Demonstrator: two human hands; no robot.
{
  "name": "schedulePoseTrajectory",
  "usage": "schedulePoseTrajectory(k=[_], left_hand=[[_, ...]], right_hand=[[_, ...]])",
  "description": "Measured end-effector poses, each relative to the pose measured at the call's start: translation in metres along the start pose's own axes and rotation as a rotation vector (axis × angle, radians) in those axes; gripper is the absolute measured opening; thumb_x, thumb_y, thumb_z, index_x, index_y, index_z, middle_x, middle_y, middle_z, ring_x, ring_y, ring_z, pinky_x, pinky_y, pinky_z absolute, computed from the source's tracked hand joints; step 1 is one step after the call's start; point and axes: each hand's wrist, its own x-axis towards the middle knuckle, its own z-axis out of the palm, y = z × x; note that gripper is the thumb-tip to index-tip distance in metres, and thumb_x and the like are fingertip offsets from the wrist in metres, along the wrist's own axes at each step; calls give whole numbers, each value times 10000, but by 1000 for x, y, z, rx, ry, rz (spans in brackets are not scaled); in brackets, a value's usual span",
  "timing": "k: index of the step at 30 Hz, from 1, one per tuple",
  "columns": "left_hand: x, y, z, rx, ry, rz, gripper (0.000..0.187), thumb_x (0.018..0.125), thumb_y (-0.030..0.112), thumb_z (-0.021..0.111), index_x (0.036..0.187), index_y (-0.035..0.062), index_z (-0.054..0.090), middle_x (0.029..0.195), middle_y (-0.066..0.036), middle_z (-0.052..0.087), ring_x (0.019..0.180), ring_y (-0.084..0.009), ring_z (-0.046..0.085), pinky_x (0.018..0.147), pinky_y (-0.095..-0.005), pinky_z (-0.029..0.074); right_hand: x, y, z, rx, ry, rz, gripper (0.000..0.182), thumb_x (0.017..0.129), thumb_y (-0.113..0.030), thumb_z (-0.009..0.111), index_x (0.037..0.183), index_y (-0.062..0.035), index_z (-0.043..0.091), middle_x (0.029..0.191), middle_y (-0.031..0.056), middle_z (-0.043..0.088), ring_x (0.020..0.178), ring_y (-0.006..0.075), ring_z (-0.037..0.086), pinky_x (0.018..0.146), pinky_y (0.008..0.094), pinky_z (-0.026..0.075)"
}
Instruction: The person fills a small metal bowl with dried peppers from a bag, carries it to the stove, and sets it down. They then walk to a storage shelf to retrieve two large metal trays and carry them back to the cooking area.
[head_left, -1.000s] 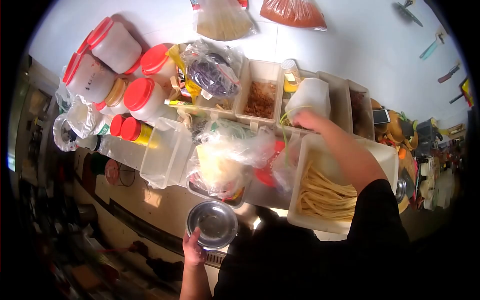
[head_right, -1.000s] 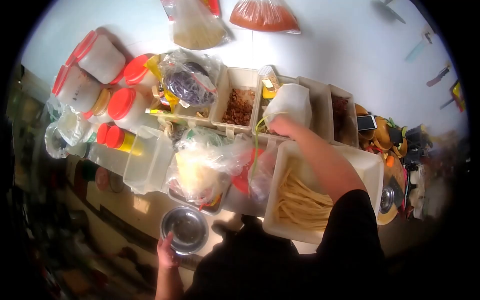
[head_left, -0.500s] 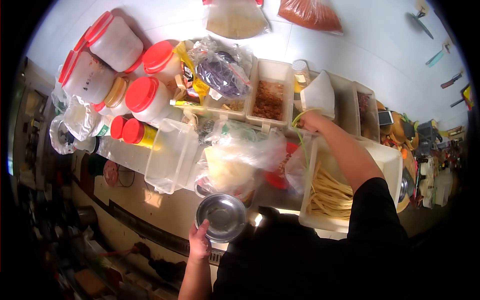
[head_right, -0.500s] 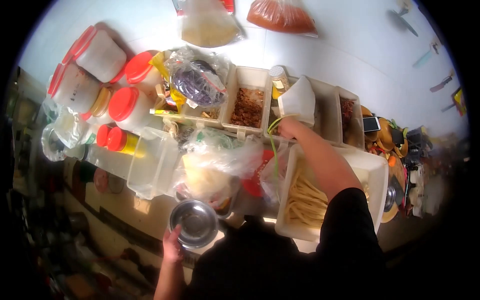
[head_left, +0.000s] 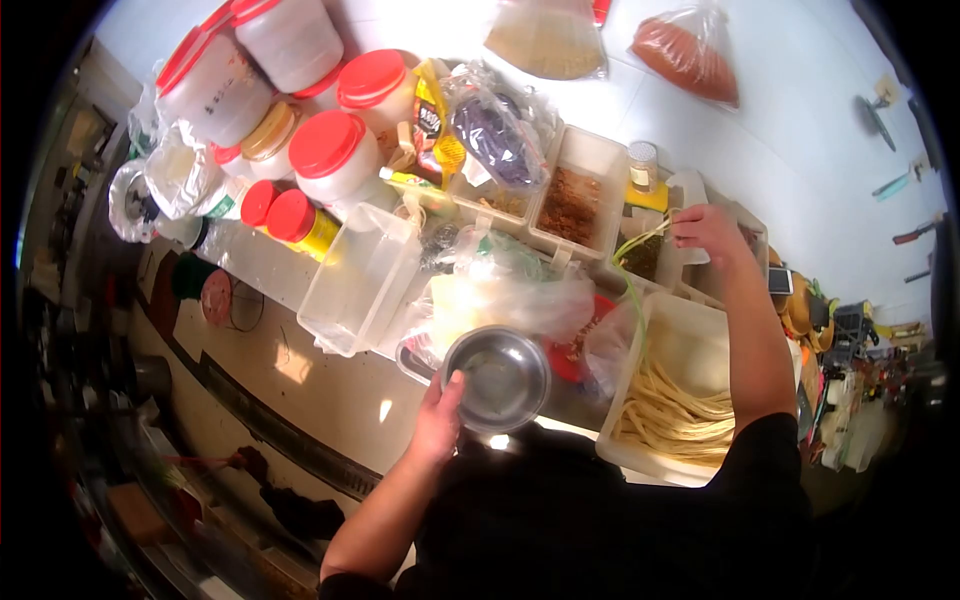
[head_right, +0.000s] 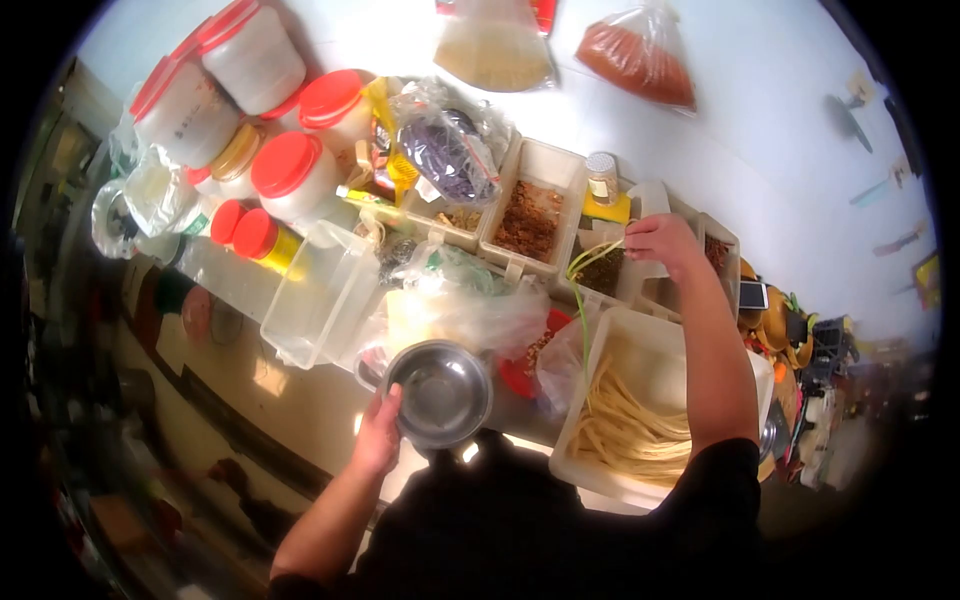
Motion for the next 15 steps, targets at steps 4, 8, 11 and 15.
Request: schedulePoseTrajectory(k=[4,8,11,15], left_hand=[[0,16,22,44,-11,-59,579,872,374,503,1260,-26,349,1148,-110,484,1063,-161,434,899,-265,341],[1,10,12,60,-92,14,588,877,416,479,1256,-16,356,1101,-89,501,986,-144,464,817,-241,382],[-4,3,-14,-43,-141,30,592,874,433,476,1252,-8,362,1081,-77,502,937,-126,474,772,-231,395],[-17,5,-73,-89,-133,-33,574,876,436,472,1233,-5,381,1019,-62,534,923,-108,481,804,-231,384]], right_hand=[[-54,-61,49,-13,-36,-145,191,705,-25,660,858,70,598,754,98,616,636,156,602,603,236,502],[-121,-88,151,-414,-480,-393,162,737,-78,644,879,-2,635,742,76,639,641,107,594,594,235,472],[-151,-71,220,-572,-675,-436,188,750,-52,628,932,-4,615,816,88,643,718,141,604,645,240,470],[-172,-45,291,-708,-752,-579,221,779,-64,591,991,-4,591,939,119,619,790,239,601,699,285,467]])
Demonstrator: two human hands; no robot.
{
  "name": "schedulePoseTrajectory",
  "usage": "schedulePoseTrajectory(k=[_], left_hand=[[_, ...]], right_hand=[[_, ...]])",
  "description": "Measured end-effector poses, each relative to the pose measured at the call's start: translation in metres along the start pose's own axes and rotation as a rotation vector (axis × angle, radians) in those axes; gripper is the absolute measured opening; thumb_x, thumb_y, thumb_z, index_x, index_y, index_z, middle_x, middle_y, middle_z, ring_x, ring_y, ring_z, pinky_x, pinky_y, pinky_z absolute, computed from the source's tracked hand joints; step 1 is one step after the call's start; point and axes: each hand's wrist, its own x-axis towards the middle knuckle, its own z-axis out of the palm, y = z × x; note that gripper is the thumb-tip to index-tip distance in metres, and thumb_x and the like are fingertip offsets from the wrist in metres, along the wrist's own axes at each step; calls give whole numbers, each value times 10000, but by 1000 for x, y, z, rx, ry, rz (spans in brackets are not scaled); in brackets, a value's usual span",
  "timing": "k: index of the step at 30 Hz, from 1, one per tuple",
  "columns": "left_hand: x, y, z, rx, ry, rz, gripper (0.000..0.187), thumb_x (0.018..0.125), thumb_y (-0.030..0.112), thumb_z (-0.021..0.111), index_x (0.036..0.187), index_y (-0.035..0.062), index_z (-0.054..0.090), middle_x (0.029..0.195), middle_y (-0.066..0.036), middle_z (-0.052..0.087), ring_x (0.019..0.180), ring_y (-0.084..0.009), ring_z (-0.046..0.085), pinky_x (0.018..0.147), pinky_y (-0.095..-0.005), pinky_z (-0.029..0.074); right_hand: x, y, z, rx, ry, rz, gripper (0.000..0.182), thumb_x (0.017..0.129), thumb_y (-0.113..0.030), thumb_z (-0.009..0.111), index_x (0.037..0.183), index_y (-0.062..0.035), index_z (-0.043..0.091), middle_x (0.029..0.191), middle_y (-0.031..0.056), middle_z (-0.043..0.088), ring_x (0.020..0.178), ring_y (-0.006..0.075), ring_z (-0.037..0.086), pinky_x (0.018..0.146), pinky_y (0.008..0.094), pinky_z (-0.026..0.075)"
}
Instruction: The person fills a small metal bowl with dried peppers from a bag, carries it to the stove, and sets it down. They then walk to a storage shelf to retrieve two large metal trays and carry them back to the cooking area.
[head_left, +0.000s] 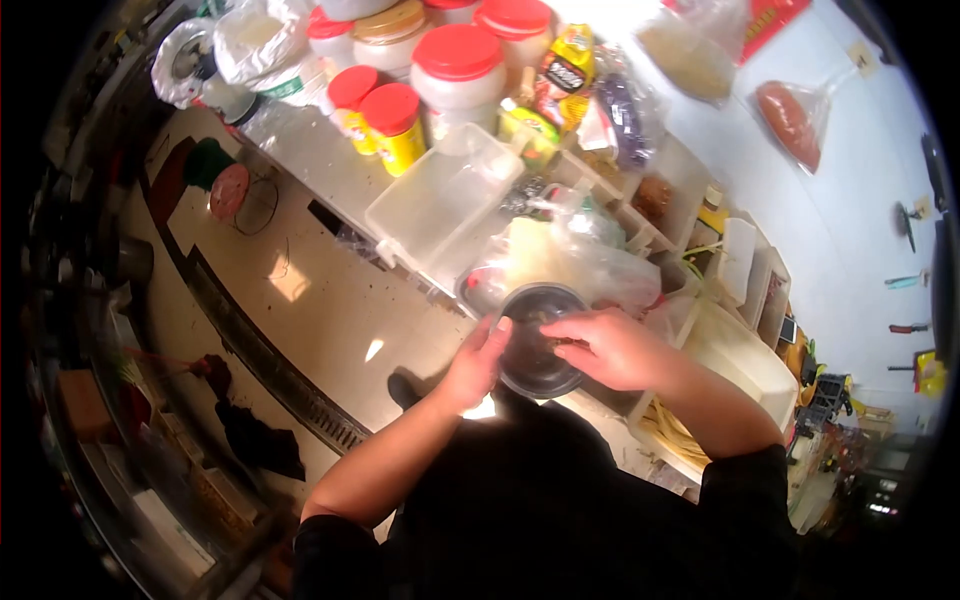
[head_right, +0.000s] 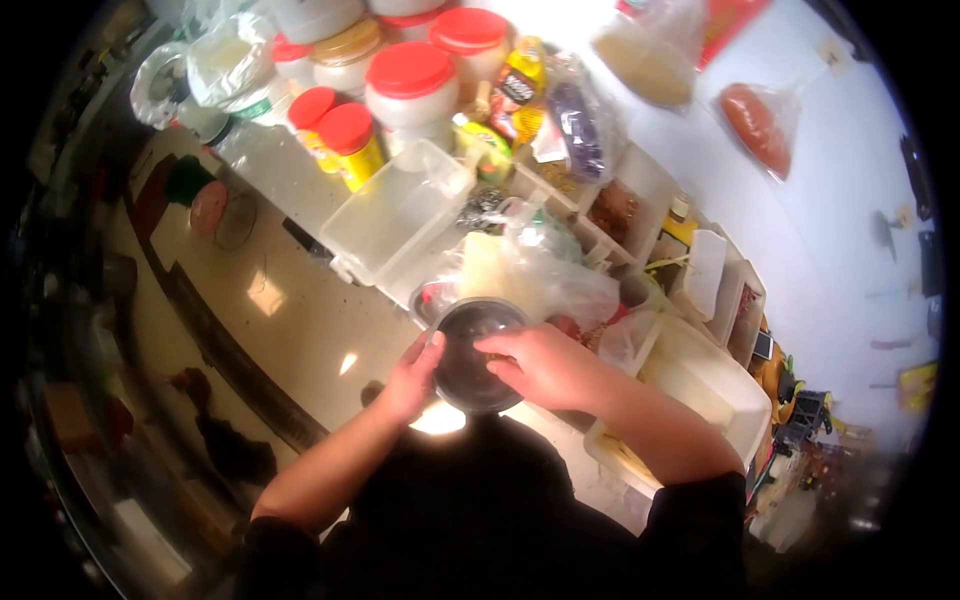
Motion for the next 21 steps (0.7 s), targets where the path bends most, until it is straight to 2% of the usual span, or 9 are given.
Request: schedulePoseTrajectory(k=[4,8,10,12,13,14,16,19,21], left_hand=[[-27,12,-73,-73,-22,103,522,887,418,460,1191,-4,419,981,-55,548,907,-110,484,798,-236,386],[-67,25,-173,48,36,107,466,896,380,459,1147,-11,451,985,-53,551,906,-123,486,814,-251,387],[-86,24,-233,157,100,51,469,894,379,462,1163,-6,448,992,-60,554,914,-128,490,819,-253,391],[-109,28,-284,114,217,-37,476,885,388,474,1191,23,453,986,-54,559,874,-126,496,782,-239,398],[-117,31,-307,72,245,-45,474,885,384,475,1195,26,452,1002,-58,554,881,-130,496,787,-244,397],[-125,33,-327,32,273,-55,471,885,380,477,1199,30,452,1019,-63,549,888,-134,496,792,-249,396],[-133,21,-372,-11,277,-65,471,888,370,474,1210,28,442,1049,-71,541,928,-143,495,822,-261,390],[-140,35,-396,-142,277,-54,473,893,354,466,1227,21,423,1102,-84,524,998,-158,490,874,-281,375],[-138,46,-410,-234,274,-40,476,896,349,461,1233,15,413,1126,-89,516,1026,-164,485,896,-289,367]], right_hand=[[45,-34,62,4,86,-99,220,774,-57,544,986,-11,583,907,169,607,797,317,593,720,360,469],[105,-84,150,-133,135,-81,185,759,-49,548,935,-18,597,883,147,612,844,314,587,759,356,467],[140,-94,205,-282,16,-214,190,736,-29,563,918,-59,607,914,132,596,894,289,567,780,352,465],[177,-106,258,-182,18,-323,239,714,-19,561,939,-88,603,929,120,587,912,283,551,796,348,457],[189,-117,279,-181,-47,-226,276,698,-23,560,966,-84,590,991,118,567,944,275,539,800,336,453],[203,-127,294,-107,-167,-133,278,704,-38,563,978,-77,584,1031,118,551,969,280,529,804,329,450],[230,-136,322,-211,-282,-169,249,735,-75,570,984,-71,582,1074,117,533,1003,276,513,811,323,448],[258,-170,335,-338,-169,-278,224,761,-112,575,983,-79,582,1058,118,543,986,268,528,826,329,445],[273,-171,341,-259,-114,-308,231,763,-124,579,989,-76,580,1056,118,547,973,268,536,820,334,449]])
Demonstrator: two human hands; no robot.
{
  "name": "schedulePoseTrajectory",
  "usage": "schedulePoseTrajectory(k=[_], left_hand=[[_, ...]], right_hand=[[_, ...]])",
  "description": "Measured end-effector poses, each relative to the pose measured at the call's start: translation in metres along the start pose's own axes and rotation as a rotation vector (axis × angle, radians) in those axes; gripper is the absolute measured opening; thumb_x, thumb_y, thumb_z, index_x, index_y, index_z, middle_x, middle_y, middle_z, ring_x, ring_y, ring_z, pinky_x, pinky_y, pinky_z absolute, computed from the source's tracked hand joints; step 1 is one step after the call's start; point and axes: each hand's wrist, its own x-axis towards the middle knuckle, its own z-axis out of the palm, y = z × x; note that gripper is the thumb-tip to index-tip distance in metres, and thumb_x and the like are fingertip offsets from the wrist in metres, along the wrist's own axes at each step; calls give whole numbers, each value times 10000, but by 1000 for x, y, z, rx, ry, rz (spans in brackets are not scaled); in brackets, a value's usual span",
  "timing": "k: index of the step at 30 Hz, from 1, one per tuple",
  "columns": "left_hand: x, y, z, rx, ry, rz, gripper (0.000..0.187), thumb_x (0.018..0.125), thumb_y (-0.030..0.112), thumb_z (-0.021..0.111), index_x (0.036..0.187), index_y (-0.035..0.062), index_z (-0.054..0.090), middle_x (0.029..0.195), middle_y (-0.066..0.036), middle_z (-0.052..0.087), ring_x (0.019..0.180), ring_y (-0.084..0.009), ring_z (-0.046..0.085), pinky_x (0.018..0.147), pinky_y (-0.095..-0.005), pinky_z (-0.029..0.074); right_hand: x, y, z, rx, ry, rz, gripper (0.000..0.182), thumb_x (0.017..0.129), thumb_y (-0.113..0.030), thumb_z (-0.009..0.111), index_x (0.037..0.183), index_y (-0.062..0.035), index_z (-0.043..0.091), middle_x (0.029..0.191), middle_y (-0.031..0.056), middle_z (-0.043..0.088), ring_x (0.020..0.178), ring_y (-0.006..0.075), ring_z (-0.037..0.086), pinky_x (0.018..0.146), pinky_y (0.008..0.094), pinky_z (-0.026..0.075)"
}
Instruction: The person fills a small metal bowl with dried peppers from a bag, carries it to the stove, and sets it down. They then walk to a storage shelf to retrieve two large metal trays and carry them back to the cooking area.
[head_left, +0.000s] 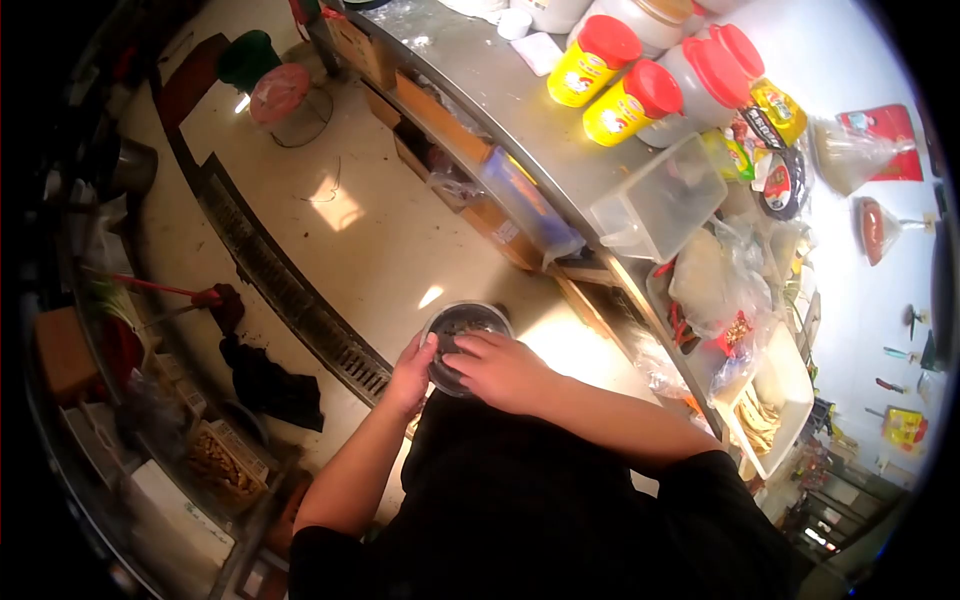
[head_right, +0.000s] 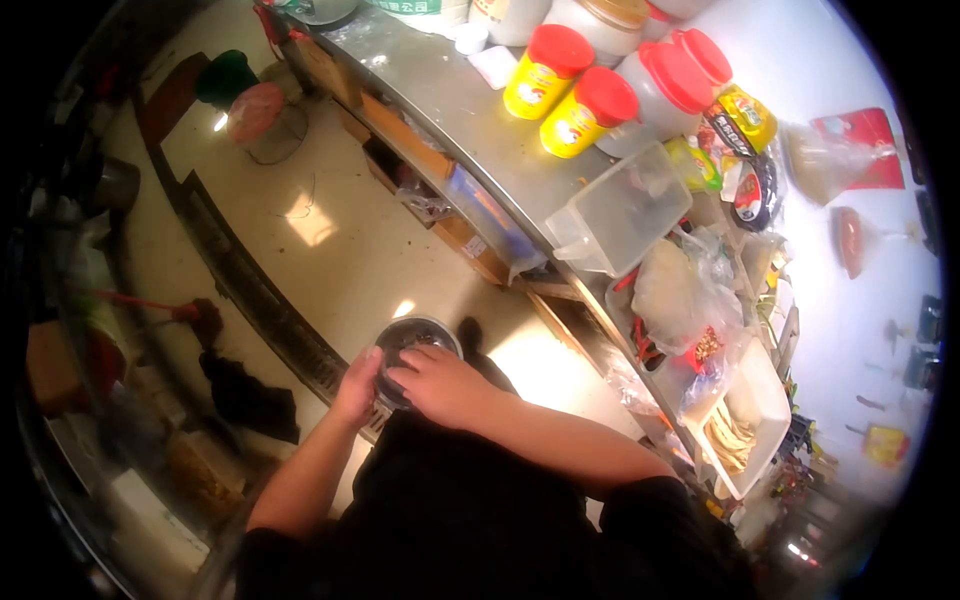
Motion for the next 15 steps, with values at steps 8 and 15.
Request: schedulePoseTrajectory(k=[8,15], left_hand=[[43,52,-45,62,188,28,513,900,322,462,1269,-19,359,1195,-117,488,1103,-177,447,949,-290,318],[81,126,-102,31,308,34,508,895,323,470,1254,-26,382,1189,-117,492,1106,-173,433,955,-284,298]], right_hand=[[57,57,-29,295,163,296,225,768,-143,563,975,-53,571,927,131,580,848,308,564,741,367,464],[142,165,34,312,-6,571,250,829,-214,487,988,-47,584,984,176,585,907,337,554,759,386,454]])
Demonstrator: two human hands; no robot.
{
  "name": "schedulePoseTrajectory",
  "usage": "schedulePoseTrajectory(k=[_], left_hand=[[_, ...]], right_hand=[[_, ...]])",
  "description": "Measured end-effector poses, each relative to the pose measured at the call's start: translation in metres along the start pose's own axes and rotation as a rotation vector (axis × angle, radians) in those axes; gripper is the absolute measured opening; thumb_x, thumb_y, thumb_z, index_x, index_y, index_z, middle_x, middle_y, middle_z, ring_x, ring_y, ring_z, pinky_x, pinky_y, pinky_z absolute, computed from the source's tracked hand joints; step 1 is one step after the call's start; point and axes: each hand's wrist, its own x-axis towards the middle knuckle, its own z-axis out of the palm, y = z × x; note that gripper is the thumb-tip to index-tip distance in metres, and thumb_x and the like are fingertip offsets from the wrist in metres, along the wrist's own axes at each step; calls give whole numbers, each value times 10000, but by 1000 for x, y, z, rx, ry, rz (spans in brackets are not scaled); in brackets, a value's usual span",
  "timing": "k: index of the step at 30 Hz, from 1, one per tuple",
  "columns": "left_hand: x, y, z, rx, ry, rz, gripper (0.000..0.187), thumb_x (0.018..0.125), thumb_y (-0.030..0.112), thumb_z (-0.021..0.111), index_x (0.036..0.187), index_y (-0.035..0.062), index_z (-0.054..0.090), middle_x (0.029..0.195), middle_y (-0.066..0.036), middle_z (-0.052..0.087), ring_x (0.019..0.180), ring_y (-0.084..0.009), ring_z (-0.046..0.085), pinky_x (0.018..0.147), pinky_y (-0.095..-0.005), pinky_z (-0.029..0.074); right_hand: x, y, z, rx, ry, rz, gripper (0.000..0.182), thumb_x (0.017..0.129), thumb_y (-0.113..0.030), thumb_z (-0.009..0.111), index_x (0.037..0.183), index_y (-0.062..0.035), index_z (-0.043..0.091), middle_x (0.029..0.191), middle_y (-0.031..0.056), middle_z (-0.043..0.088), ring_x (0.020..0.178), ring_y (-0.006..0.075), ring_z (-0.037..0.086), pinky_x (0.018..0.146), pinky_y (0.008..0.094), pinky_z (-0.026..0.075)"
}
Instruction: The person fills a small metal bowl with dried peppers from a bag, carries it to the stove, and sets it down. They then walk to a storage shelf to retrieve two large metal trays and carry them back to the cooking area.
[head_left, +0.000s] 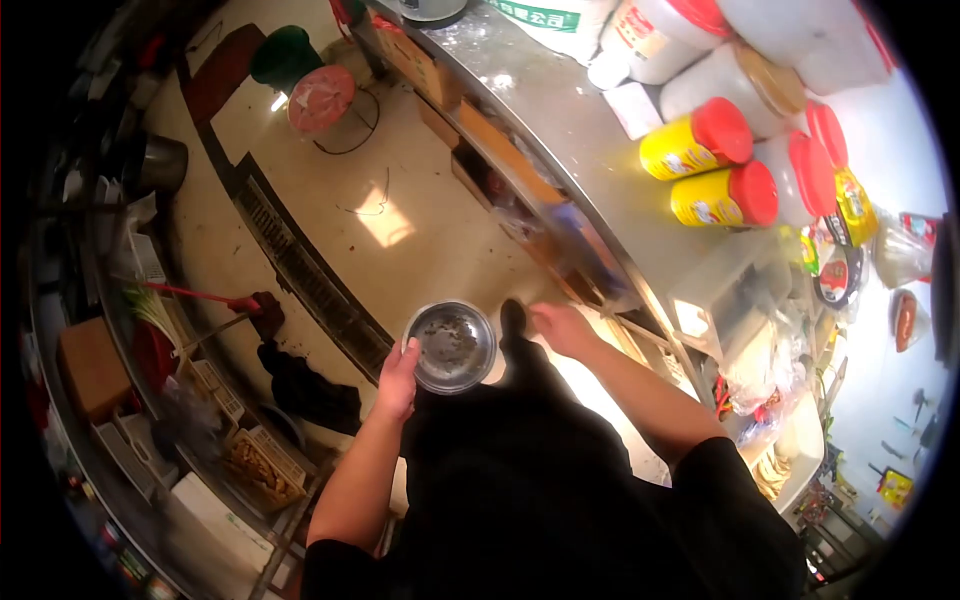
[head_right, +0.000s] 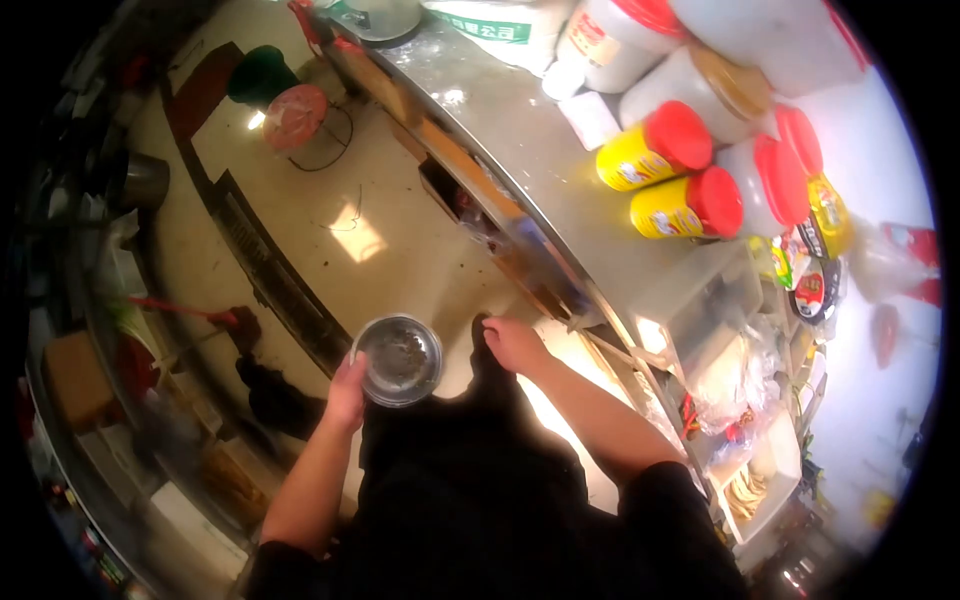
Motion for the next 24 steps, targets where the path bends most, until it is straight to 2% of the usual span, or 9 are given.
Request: schedulePoseTrajectory(k=[6,8,11,12,14,17,21,23,24], left_hand=[[98,59,-38,198,36,-57,486,893,303,471,1256,-12,391,1158,-100,508,1069,-167,450,934,-277,314],[142,61,-59,423,-64,-102,474,892,291,474,1260,5,394,1156,-96,508,1061,-166,457,928,-276,323],[219,54,-85,476,-95,-50,469,894,293,470,1263,13,395,1157,-96,509,1062,-166,458,925,-273,330],[247,47,-94,482,-105,-54,469,894,293,470,1263,13,395,1157,-96,509,1062,-166,458,925,-273,330],[305,30,-110,469,-125,-62,456,902,288,453,1259,11,398,1161,-96,507,1069,-165,456,930,-269,327],[389,-2,-126,597,-174,56,450,902,282,454,1254,7,401,1165,-103,502,1070,-168,454,919,-269,336],[472,-32,-108,239,-182,-181,463,894,290,467,1251,3,400,1171,-107,495,1065,-176,454,908,-276,343],[503,-47,-104,144,-261,-152,491,884,303,483,1255,-5,389,1166,-107,497,1053,-178,457,895,-278,348],[512,-49,-100,143,-280,-142,491,884,303,483,1255,-5,389,1166,-107,497,1053,-178,457,895,-278,348]], right_hand=[[121,89,82,-282,-77,91,268,806,-189,459,1010,-63,578,1000,182,575,932,344,540,806,403,433],[152,116,119,-190,31,142,255,793,-193,470,967,-45,584,985,185,578,945,347,534,829,410,417],[219,156,163,-252,392,244,276,772,-161,467,962,23,548,1007,212,561,985,350,514,881,412,386],[236,157,164,-251,397,255,276,772,-161,467,962,23,548,1007,212,561,985,350,514,881,412,386],[270,169,160,-880,238,312,276,755,-119,457,960,40,550,1022,219,556,992,351,512,873,413,395],[323,313,226,-605,480,83,218,739,-83,457,896,3,582,891,183,602,953,320,537,824,412,418],[370,275,191,-328,524,-62,187,747,-96,474,871,-23,593,778,168,614,867,323,568,746,421,443],[380,281,192,-444,390,202,198,776,-146,486,887,-43,614,782,177,615,795,338,588,717,405,466],[382,279,191,-455,409,206,198,776,-146,486,887,-43,614,782,177,615,795,338,588,717,405,466]])
